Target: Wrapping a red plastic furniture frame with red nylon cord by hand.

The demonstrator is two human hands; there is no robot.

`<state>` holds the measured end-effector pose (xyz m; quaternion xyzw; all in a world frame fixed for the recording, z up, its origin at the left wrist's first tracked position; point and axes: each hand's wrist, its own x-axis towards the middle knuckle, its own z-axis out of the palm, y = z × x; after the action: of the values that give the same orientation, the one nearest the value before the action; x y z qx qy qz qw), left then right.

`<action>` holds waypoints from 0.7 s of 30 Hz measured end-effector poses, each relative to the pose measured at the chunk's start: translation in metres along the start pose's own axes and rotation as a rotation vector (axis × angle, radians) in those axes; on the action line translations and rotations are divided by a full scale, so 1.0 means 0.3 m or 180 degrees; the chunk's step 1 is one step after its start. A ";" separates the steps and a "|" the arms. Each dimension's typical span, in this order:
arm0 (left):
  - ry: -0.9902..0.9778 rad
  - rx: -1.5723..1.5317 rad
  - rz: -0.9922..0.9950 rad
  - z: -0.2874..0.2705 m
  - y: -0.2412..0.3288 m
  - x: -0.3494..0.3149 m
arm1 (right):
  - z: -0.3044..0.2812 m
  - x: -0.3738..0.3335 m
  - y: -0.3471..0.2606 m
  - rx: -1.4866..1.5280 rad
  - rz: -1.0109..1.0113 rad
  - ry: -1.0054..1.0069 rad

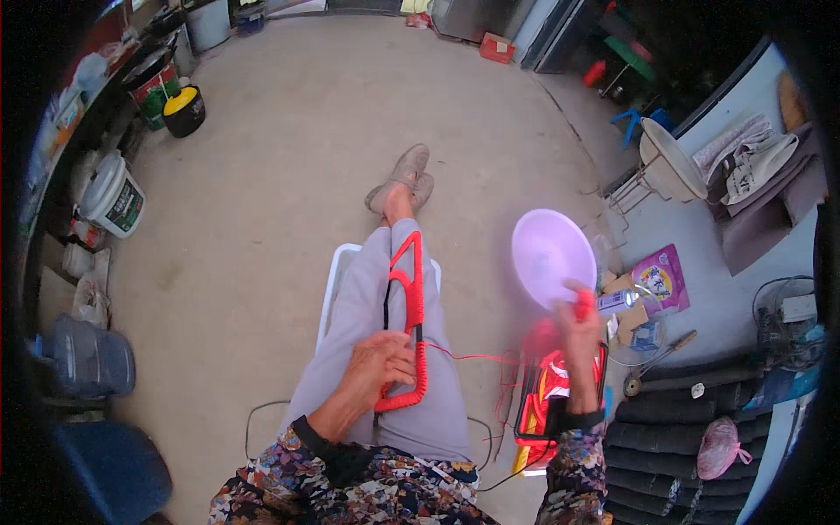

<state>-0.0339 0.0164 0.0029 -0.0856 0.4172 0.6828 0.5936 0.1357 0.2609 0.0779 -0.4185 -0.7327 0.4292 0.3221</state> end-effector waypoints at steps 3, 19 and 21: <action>0.0337 0.0786 0.0871 -0.051 0.041 0.005 | 0.214 -0.055 -0.075 -0.1171 -0.1070 -0.1350; 0.0887 0.1335 0.2278 -0.015 0.059 0.081 | 0.367 -0.181 -0.026 0.0045 -0.0775 -0.0875; 0.0811 0.1329 0.1988 -0.034 -0.001 0.074 | 0.371 -0.221 0.008 0.0341 -0.0670 -0.1077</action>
<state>-0.0438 0.0261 -0.0173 0.0840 0.6234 0.7148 0.3055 0.0734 0.1626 0.0210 -0.2439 -0.7922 0.4957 0.2593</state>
